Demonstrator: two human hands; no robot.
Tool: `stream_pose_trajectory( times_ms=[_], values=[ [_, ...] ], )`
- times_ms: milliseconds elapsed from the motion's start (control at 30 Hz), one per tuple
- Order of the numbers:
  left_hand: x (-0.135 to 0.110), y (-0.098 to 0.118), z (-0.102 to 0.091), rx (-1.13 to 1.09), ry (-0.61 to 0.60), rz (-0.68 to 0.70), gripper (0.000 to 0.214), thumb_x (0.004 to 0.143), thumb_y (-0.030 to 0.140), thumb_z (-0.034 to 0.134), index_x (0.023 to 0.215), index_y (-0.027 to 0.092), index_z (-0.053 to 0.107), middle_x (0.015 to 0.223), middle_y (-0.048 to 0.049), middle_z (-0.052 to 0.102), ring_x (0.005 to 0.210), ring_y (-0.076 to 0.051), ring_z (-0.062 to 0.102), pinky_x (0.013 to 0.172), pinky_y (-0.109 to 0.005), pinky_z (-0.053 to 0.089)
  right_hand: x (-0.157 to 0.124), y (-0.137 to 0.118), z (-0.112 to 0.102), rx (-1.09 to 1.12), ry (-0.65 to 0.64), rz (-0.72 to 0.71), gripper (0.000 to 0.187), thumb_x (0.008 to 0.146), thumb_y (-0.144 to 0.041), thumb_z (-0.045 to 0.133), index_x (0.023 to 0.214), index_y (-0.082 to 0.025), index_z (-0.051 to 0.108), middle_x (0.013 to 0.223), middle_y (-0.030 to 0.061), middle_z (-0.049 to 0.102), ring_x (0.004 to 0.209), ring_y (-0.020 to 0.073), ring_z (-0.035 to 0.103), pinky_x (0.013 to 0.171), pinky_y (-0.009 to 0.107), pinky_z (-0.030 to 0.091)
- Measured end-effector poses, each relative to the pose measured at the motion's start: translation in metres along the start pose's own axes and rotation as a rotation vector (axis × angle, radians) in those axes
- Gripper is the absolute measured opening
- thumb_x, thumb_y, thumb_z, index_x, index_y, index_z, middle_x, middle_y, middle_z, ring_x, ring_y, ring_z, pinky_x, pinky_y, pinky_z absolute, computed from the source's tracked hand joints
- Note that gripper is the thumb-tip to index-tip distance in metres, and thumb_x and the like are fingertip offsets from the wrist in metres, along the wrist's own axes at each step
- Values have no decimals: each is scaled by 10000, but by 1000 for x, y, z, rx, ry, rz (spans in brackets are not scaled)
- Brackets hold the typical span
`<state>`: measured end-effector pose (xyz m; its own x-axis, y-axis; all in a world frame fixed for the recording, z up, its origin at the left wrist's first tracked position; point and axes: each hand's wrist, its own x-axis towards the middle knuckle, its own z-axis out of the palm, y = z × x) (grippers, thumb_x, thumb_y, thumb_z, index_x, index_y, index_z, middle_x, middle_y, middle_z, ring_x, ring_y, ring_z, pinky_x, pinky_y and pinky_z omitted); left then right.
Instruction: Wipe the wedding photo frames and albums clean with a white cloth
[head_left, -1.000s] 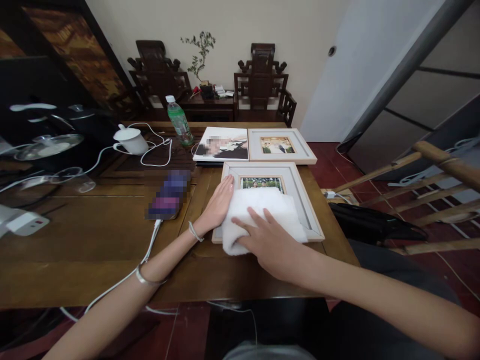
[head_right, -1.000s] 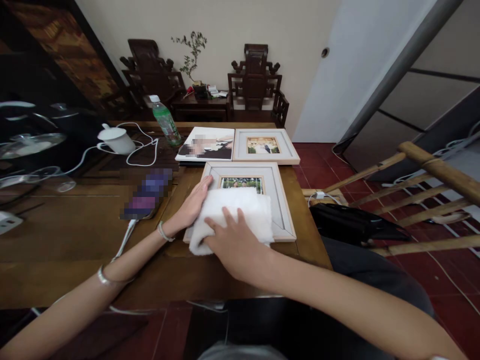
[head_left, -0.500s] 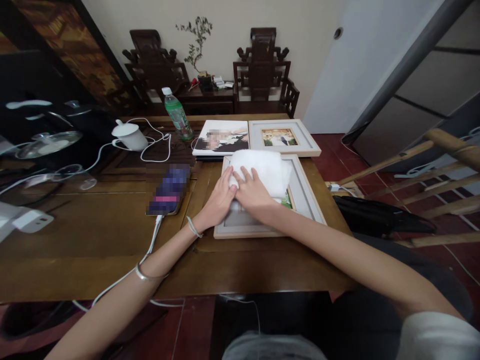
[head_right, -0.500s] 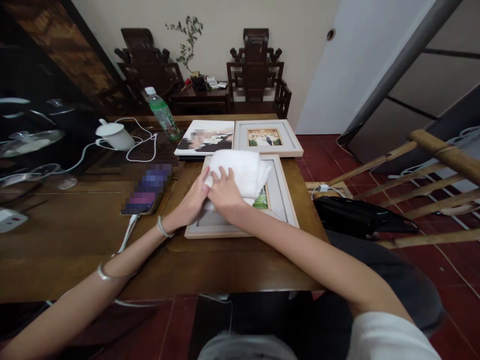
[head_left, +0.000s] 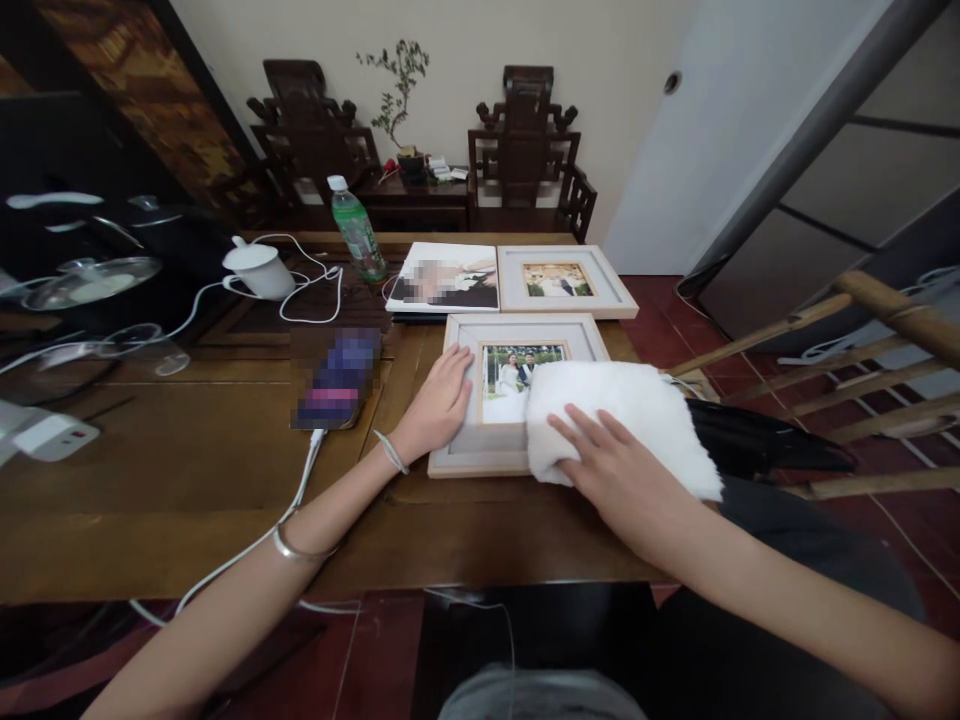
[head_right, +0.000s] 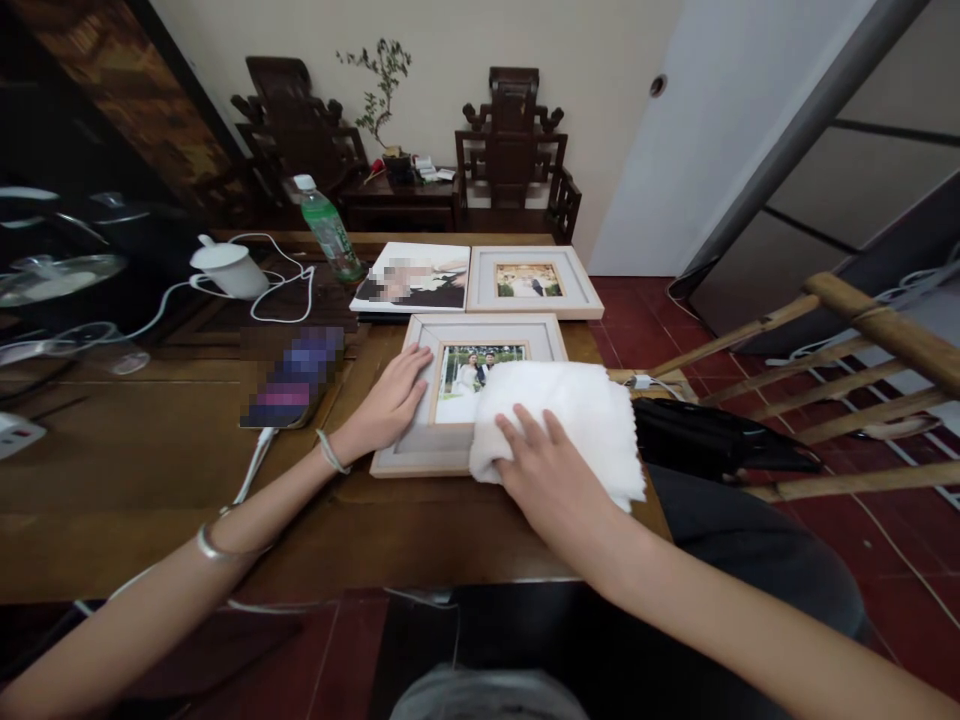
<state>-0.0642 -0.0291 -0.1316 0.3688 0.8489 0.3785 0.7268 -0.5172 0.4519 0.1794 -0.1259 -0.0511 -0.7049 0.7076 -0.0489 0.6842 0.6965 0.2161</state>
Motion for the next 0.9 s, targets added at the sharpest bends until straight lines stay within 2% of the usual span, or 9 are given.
stream_pose_trajectory(
  times_ms=[133, 300, 400, 533, 633, 733, 800, 900],
  values=[
    [0, 0, 4, 34, 34, 16, 447, 909, 194, 317, 1310, 58, 459, 1422, -187, 442, 1405, -282, 276, 1157, -507, 243, 8, -13, 1, -9, 12, 15, 253, 879, -140, 524, 1055, -143, 705, 1390, 198, 485, 1293, 395, 425, 1000, 561, 414],
    [-1, -1, 2, 29, 5, 13, 466, 893, 167, 329, 1342, 103, 437, 1451, -153, 418, 1414, -274, 261, 1153, -518, 249, 41, -46, 11, 37, 163, -63, 276, 925, -181, 458, 1074, -165, 689, 1426, 164, 456, 1319, 366, 398, 1032, 544, 392],
    [-1, -2, -1, 35, -45, 27, 483, 903, 179, 328, 1363, 66, 417, 1467, -177, 389, 1424, -283, 232, 1162, -500, 232, 42, -49, 18, 43, 225, -50, 254, 922, -176, 472, 1039, -163, 697, 1420, 166, 462, 1320, 354, 402, 1046, 533, 385],
    [-2, -3, -1, 34, -71, 45, 495, 902, 162, 321, 1364, 12, 413, 1468, -217, 369, 1427, -301, 212, 1164, -502, 221, 7, -25, 23, 15, 234, 39, 186, 861, -155, 570, 980, -161, 712, 1381, 169, 507, 1290, 350, 444, 1027, 517, 418],
    [-2, -5, 1, 17, -62, 50, 499, 893, 145, 332, 1379, 64, 409, 1480, -188, 363, 1429, -295, 209, 1155, -518, 233, -27, -2, 24, -32, 219, 120, 217, 803, -73, 578, 949, -153, 717, 1362, 174, 523, 1276, 354, 462, 1003, 535, 433],
    [-2, -9, 4, 11, -60, 63, 520, 872, 118, 349, 1388, 97, 408, 1482, -161, 366, 1432, -290, 202, 1153, -515, 238, -49, 17, 24, -49, 171, 159, 320, 731, 20, 523, 907, -165, 716, 1390, 139, 502, 1308, 340, 425, 1016, 562, 406],
    [-2, -12, 5, 15, -62, 77, 534, 855, 97, 352, 1386, 80, 409, 1481, -169, 363, 1433, -294, 192, 1154, -509, 237, -53, 27, 24, -38, 143, 157, 383, 677, 47, 499, 910, -168, 713, 1426, 116, 464, 1342, 331, 376, 1035, 566, 382],
    [-2, -13, 5, 23, -56, 101, 551, 834, 69, 348, 1381, 56, 410, 1477, -185, 363, 1431, -300, 192, 1153, -516, 235, -38, 44, 24, -7, 94, 147, 453, 624, 50, 483, 965, -153, 703, 1458, 106, 421, 1373, 325, 320, 1050, 551, 368]
  ],
)
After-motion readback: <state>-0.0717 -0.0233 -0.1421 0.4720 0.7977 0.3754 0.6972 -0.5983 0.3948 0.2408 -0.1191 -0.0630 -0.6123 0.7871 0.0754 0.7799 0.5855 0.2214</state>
